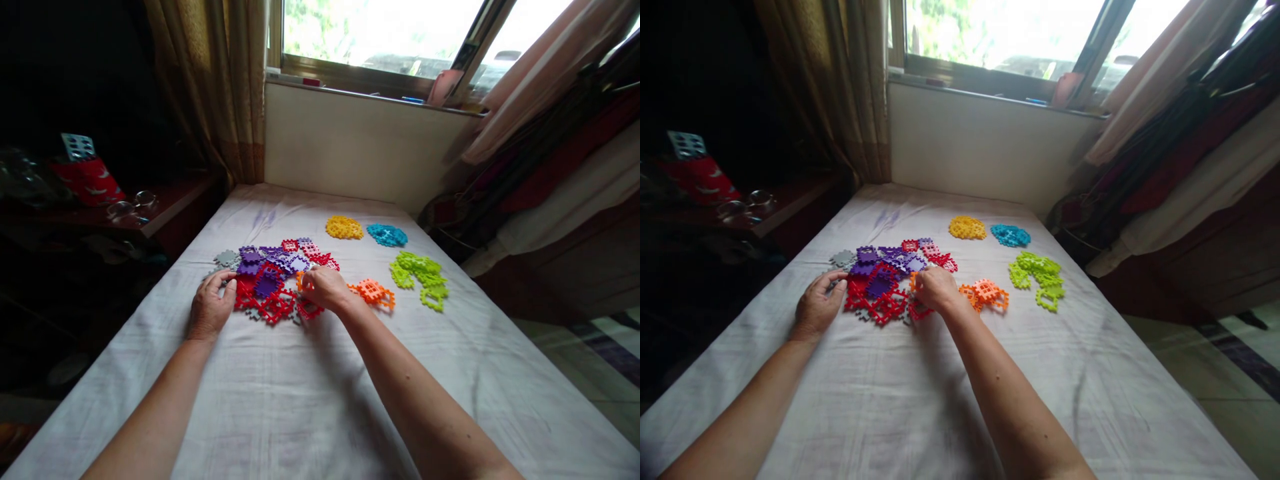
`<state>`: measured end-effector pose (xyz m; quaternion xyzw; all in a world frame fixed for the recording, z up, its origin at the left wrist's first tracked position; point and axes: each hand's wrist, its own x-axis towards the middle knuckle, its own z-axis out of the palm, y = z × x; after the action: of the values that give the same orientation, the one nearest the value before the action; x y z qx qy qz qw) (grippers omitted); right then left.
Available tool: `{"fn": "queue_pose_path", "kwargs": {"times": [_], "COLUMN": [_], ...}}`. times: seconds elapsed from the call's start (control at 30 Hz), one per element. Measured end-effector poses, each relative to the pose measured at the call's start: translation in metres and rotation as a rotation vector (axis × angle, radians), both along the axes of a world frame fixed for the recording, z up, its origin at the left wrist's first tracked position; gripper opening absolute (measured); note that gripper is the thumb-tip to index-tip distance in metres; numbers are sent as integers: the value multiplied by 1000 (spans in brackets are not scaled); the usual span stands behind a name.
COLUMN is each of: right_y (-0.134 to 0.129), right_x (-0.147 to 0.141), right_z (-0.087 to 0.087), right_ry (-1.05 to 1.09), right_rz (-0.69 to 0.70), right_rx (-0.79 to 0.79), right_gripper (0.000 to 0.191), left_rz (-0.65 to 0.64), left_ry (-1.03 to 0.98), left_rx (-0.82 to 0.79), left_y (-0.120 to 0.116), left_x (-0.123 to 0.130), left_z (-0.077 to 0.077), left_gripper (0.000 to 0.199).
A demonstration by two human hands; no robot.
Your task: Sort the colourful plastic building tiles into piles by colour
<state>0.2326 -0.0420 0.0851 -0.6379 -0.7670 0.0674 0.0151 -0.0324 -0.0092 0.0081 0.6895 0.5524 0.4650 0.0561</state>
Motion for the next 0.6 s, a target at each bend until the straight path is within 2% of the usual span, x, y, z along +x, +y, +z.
{"fn": "queue_pose_path", "kwargs": {"times": [0.1,0.2,0.3,0.4,0.47,0.6], "right_y": [-17,-36,-50,-59,-63,-68], "right_x": [11,39,80,114,125,127], "right_z": [-3,0,7,9,6,0], "right_ry": [134,195,168,127,122,158], "right_rz": [-86,-217,-465,-672,-706,-658], "right_rx": [135,212,190,78,17,-1], "right_gripper": [16,15,15,16,14,17], "left_rz": [-3,1,-8,-6,-3,-28], "left_ry": [17,35,59,82,96,172], "left_rx": [-1,0,-1,3,8,31], "left_y": [-1,-3,-4,-4,-4,-6], "left_x": [0,1,2,2,1,5], "left_z": [2,4,5,4,4,10], "left_gripper": [25,25,25,24,25,28]}}
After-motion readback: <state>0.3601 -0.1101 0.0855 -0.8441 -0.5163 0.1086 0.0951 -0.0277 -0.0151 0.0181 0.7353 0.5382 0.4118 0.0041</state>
